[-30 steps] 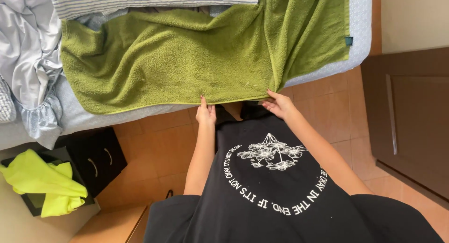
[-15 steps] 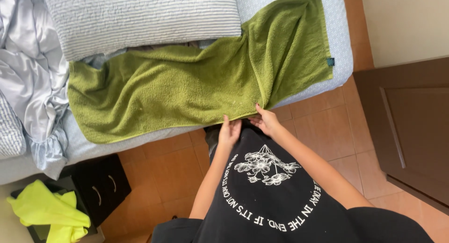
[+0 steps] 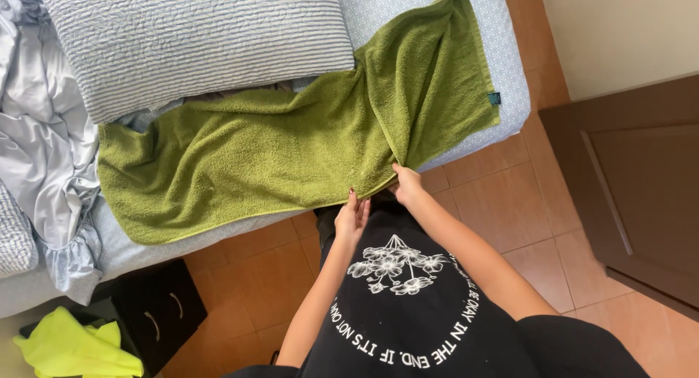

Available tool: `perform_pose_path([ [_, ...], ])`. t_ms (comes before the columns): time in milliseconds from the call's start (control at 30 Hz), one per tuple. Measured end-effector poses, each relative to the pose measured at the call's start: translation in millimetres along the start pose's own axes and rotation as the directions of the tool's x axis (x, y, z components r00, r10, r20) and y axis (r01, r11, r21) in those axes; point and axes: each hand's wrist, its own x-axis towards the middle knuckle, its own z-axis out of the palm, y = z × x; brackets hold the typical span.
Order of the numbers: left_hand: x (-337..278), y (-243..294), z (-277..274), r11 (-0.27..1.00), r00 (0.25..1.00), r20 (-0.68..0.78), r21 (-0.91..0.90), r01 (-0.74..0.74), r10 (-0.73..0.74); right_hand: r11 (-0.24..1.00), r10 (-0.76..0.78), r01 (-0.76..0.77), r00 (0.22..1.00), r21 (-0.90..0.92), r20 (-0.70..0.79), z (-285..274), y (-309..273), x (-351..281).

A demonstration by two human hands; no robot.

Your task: The person folds a green towel on a bed by hand, smoothing and aligning the edges, then places the folded towel into a wooden closet shelf.

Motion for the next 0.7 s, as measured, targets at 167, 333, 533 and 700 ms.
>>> perform_pose_path([
  [167,-52,19,18,0.992,0.992,0.059,0.055,-0.118,0.115,0.840,-0.394,0.286,0.906,-0.462,-0.154,10,1,31],
  [333,-61,20,9,0.958,0.961,0.084,0.092,-0.272,0.265,0.024,-0.913,0.436,0.375,-0.899,0.158,11,-21,25],
  [533,-92,29,17,0.948,0.952,0.058,0.090,-0.304,0.300,0.320,-0.846,0.277,0.515,-0.906,-0.141,9,-72,30],
  [700,-117,44,21,0.939,0.941,0.024,0.067,-0.339,0.338,0.669,-0.679,0.293,0.615,-0.683,-0.401,5,-125,4],
])
